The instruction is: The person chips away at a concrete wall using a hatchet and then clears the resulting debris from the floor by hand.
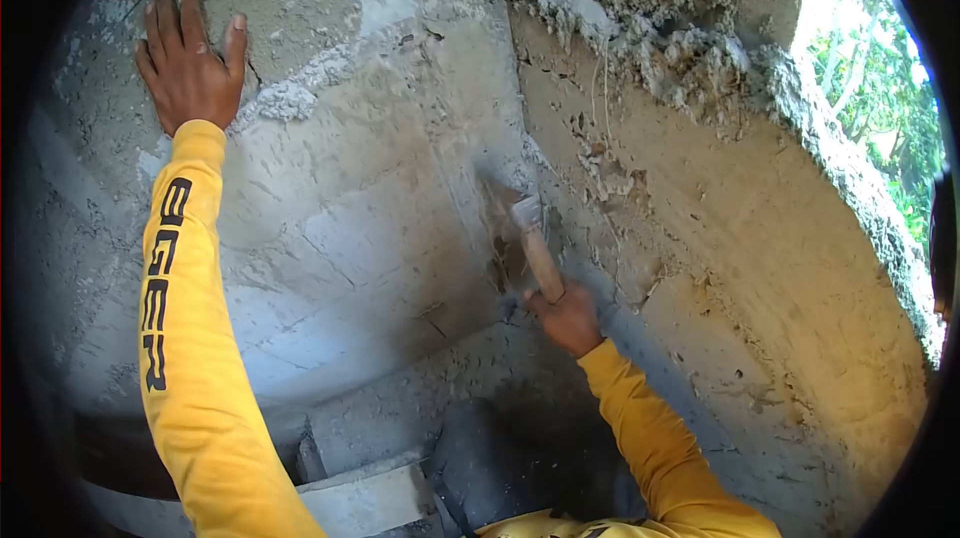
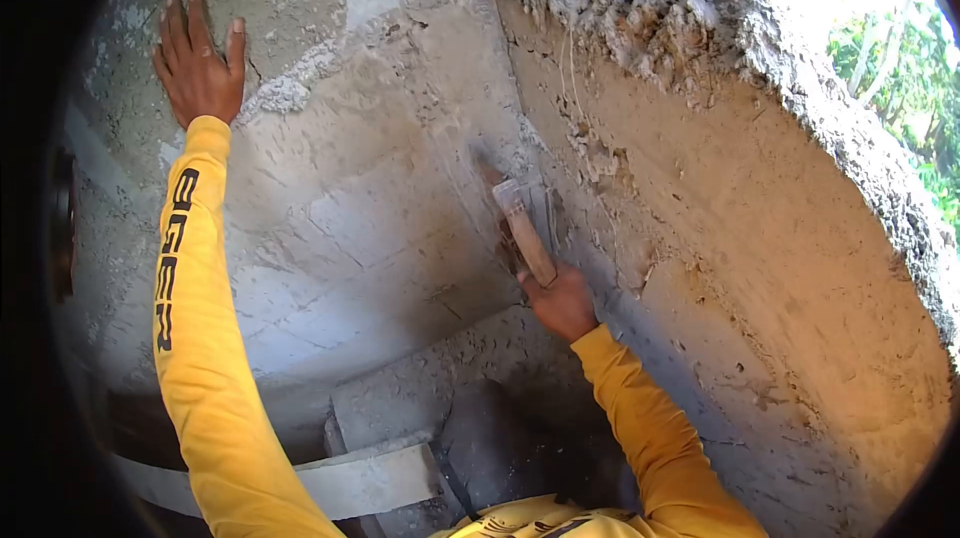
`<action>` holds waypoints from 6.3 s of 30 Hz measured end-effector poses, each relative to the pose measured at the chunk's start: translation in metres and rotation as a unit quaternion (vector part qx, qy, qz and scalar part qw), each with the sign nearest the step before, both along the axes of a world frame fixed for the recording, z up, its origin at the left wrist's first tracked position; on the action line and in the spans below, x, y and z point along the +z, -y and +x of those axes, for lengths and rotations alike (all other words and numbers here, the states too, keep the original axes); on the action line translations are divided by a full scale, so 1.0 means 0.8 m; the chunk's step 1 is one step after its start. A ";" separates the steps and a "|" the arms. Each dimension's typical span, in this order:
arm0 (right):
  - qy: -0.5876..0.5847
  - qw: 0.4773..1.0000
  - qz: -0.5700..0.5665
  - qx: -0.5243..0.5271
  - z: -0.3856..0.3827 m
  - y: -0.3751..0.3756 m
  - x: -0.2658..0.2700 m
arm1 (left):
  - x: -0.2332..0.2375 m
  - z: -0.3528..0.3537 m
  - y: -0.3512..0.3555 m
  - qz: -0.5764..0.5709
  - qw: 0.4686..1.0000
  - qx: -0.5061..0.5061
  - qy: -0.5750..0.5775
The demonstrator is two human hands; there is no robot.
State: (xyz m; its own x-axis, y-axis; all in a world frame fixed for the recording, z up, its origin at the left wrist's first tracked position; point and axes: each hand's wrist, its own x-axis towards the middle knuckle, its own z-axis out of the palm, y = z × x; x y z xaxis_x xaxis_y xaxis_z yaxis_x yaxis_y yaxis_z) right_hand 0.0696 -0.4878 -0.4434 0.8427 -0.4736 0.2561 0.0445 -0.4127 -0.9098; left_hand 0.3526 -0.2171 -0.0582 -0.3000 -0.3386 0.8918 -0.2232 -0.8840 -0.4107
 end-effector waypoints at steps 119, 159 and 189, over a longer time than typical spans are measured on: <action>0.299 0.949 -0.066 -0.079 -0.015 -0.033 0.113 | -0.007 -0.040 0.014 -0.058 0.987 0.095 -0.116; -0.020 0.989 -0.107 -0.096 0.024 -0.024 0.009 | -0.012 -0.031 0.011 -0.052 0.991 0.081 -0.096; 0.194 0.980 -0.009 -0.047 -0.039 -0.047 0.166 | 0.001 0.002 0.000 -0.006 0.999 -0.033 0.007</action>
